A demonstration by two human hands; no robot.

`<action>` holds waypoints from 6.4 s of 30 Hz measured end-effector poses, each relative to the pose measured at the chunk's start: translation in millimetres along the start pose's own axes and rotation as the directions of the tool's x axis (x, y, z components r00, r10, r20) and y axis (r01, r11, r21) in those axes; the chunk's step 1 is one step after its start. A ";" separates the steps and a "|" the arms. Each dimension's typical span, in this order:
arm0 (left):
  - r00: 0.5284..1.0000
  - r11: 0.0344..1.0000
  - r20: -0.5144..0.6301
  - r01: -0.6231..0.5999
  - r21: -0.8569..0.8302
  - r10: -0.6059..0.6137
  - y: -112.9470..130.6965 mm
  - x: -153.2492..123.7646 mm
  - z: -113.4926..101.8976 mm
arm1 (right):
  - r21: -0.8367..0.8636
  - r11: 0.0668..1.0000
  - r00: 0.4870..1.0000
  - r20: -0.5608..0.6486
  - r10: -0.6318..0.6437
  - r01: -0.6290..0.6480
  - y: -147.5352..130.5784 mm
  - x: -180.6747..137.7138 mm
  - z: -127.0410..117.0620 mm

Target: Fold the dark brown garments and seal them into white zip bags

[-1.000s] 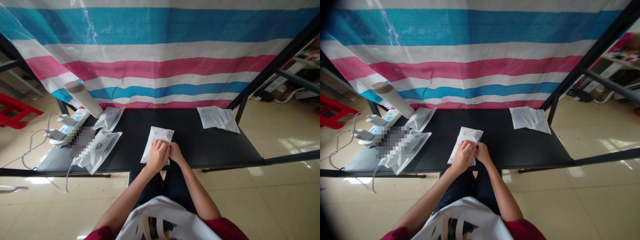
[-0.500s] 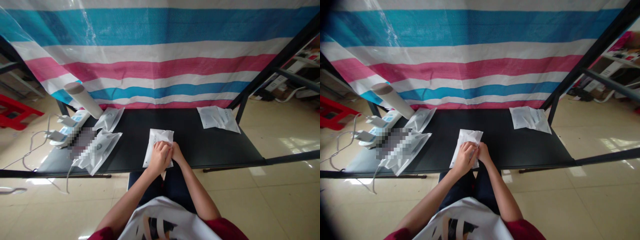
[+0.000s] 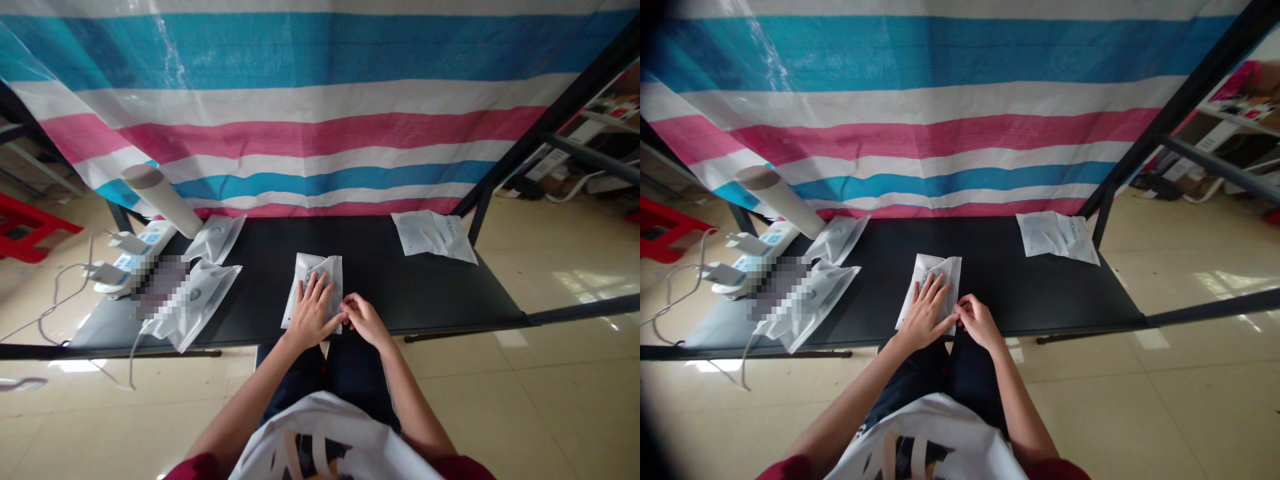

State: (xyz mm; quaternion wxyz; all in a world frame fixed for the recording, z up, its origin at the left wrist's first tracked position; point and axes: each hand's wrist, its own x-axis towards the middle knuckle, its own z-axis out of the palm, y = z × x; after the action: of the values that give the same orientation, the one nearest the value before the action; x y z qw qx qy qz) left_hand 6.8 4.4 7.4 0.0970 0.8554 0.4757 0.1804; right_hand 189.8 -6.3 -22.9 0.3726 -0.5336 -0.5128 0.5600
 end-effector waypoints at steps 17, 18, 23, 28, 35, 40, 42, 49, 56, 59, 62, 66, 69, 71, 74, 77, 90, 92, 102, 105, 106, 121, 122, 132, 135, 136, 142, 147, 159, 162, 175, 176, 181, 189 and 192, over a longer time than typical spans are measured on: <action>0.975 0.964 -0.089 -0.216 -0.156 0.204 -6.5 -34.0 8.9 | -0.184 0.975 0.972 0.222 -0.079 0.121 -3.1 -11.6 -3.3; 0.973 0.962 -0.108 -0.219 -0.164 0.203 -7.0 -33.9 9.5 | -0.183 0.976 0.971 0.227 -0.075 0.119 -3.9 -11.6 -2.9; 0.963 0.948 -0.135 -0.257 -0.188 0.234 -7.3 -30.3 8.0 | -0.062 0.997 0.970 0.240 -0.033 0.050 -1.7 -11.1 5.7; 0.958 0.928 -0.104 -0.283 -0.244 0.266 5.1 -29.1 4.5 | 0.017 1.000 0.994 0.105 0.022 -0.024 9.7 -11.9 9.6; 0.953 0.852 -0.179 -0.298 -0.430 0.242 50.3 -57.0 5.9 | -0.310 0.946 0.968 -0.192 -0.160 0.095 13.9 23.9 -19.8; 0.971 0.872 -0.223 -0.179 -0.456 0.083 53.8 -66.2 1.6 | -0.313 0.939 0.894 -0.366 -0.259 0.143 -0.2 64.1 -29.2; 0.974 0.898 -0.228 -0.103 -0.428 0.003 46.0 -61.9 -0.2 | -0.216 0.961 0.892 -0.377 -0.248 0.175 -6.3 69.8 -23.1; 0.978 0.894 -0.209 -0.071 -0.443 -0.026 21.9 -35.4 -1.8 | -0.135 0.991 0.994 0.105 0.017 -0.003 -0.7 61.8 -3.4; 0.990 0.858 -0.132 -0.019 -0.513 -0.057 9.6 -51.6 -5.1 | 0.182 0.980 0.912 -0.410 0.003 0.079 -16.3 93.6 -96.9; 0.988 0.854 -0.104 0.043 -0.518 -0.113 -1.2 -69.7 -1.8 | 0.306 0.930 0.789 -0.614 0.029 0.204 -34.6 112.2 -161.7; 0.983 0.860 -0.099 0.087 -0.503 -0.157 -11.8 -83.9 -1.3 | 0.295 0.932 0.660 -0.746 0.087 0.210 -46.8 126.7 -215.6; 0.976 0.886 -0.118 0.112 -0.451 -0.184 -22.6 -91.1 -10.4 | 0.304 0.943 0.613 -0.774 0.163 0.134 -48.8 139.0 -250.2; 0.968 0.905 -0.158 0.114 -0.410 -0.193 -30.7 -89.5 -22.5 | 0.355 0.927 0.605 -0.767 0.213 0.124 -43.0 142.5 -255.0; 0.963 0.917 -0.186 0.113 -0.381 -0.196 -38.5 -85.8 -33.2 | 0.401 0.905 0.619 -0.749 0.235 0.142 -36.8 138.8 -254.7; 0.947 0.941 -0.247 0.124 -0.315 -0.207 -58.3 -76.6 -55.9 | 0.432 0.883 0.659 -0.720 0.217 0.181 -24.4 117.8 -253.2; 0.888 0.955 -0.371 0.200 -0.220 -0.271 -92.5 -67.0 -84.5 | 0.391 0.907 0.728 -0.666 0.160 0.158 -9.1 76.6 -248.6; 0.690 0.675 -0.270 0.720 0.159 -0.672 -174.3 -96.8 -90.0 | 0.290 0.946 0.799 -0.530 0.283 -0.143 37.2 -61.1 -182.6; 0.774 0.760 -0.221 0.629 0.164 -0.593 -142.7 -90.3 -80.6 | 0.278 0.950 0.841 -0.472 0.266 -0.145 32.5 -56.8 -160.2; 0.903 0.900 -0.030 0.429 0.075 -0.428 -39.1 -20.1 -50.4 | 0.119 0.992 0.996 -0.062 0.060 -0.052 -17.7 29.4 -23.9; 0.904 0.903 -0.049 0.426 0.045 -0.424 -46.3 13.3 -45.7 | -0.038 0.998 0.997 -0.065 0.046 -0.049 -18.0 57.7 1.6; 0.911 0.910 -0.014 0.413 0.041 -0.413 -48.2 24.2 -43.1 | -0.094 0.995 0.998 -0.056 0.041 -0.046 -17.5 65.5 8.2; 0.892 0.909 0.203 0.416 -0.017 -0.405 -61.7 79.4 -15.4 | -0.433 0.895 0.993 -0.007 -0.120 0.105 -13.7 54.1 27.1; 0.890 0.905 0.187 0.426 -0.014 -0.416 -64.4 83.5 -16.7 | -0.403 0.910 0.994 0.007 -0.106 0.100 -10.1 41.8 27.7; 0.927 0.928 0.053 0.372 0.002 -0.372 -53.1 116.9 -19.9 | 0.095 0.991 0.992 -0.078 0.100 -0.092 7.8 -40.2 40.7; 0.935 0.951 -0.184 0.308 -0.002 -0.303 -37.5 97.0 -19.6 | 0.116 0.993 0.981 -0.190 0.046 -0.024 7.1 -35.4 33.0; 0.929 0.959 -0.247 0.282 -0.010 -0.276 -33.9 86.5 -18.4 | 0.121 0.993 0.978 -0.206 0.029 -0.004 7.0 -32.7 29.7; 0.945 0.980 -0.280 0.129 -0.152 -0.168 -42.8 23.2 7.1 | 0.061 0.998 0.996 -0.087 0.003 0.002 6.0 -6.9 17.0; 0.954 0.974 -0.239 0.139 -0.178 -0.180 -65.4 6.7 24.9 | -0.275 0.961 0.998 -0.048 -0.046 0.031 -7.4 30.6 17.6; 0.967 0.988 -0.218 0.113 -0.101 -0.133 -64.7 6.5 28.8 | -0.622 0.778 0.995 0.031 -0.093 0.092 -33.1 80.9 23.1; 0.971 0.990 -0.200 0.122 -0.071 -0.134 -62.3 7.3 28.1 | -0.428 0.903 0.993 -0.088 -0.076 0.031 -25.1 73.0 8.6; 0.979 0.984 -0.111 0.174 0.027 -0.170 -50.3 21.0 30.0 | 0.272 0.961 0.949 -0.289 0.130 -0.049 -24.5 27.1 -49.2; 0.979 0.985 -0.119 0.171 0.020 -0.168 -50.3 23.3 29.8 | 0.275 0.961 0.955 -0.278 0.104 -0.025 -26.6 29.9 -45.2; 0.979 0.985 -0.123 0.170 0.030 -0.165 -53.8 35.2 27.9 | 0.282 0.959 0.984 -0.177 0.021 0.031 -30.8 46.8 -24.0; 0.976 0.983 -0.126 0.173 -0.058 -0.179 -62.4 47.1 29.6 | 0.170 0.985 0.980 -0.199 0.014 0.021 -11.3 60.1 -18.6; 0.947 0.935 -0.200 0.185 -0.303 -0.253 -71.3 43.3 24.4 | 0.145 0.989 0.975 -0.222 0.030 0.003 -3.8 60.4 -21.8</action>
State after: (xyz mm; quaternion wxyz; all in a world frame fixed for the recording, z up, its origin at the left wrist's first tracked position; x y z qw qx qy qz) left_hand -18.1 79.0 -29.7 0.1797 0.7467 0.5464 0.3341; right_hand 201.4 56.6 -30.2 0.4617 -0.5683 -0.4220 0.5346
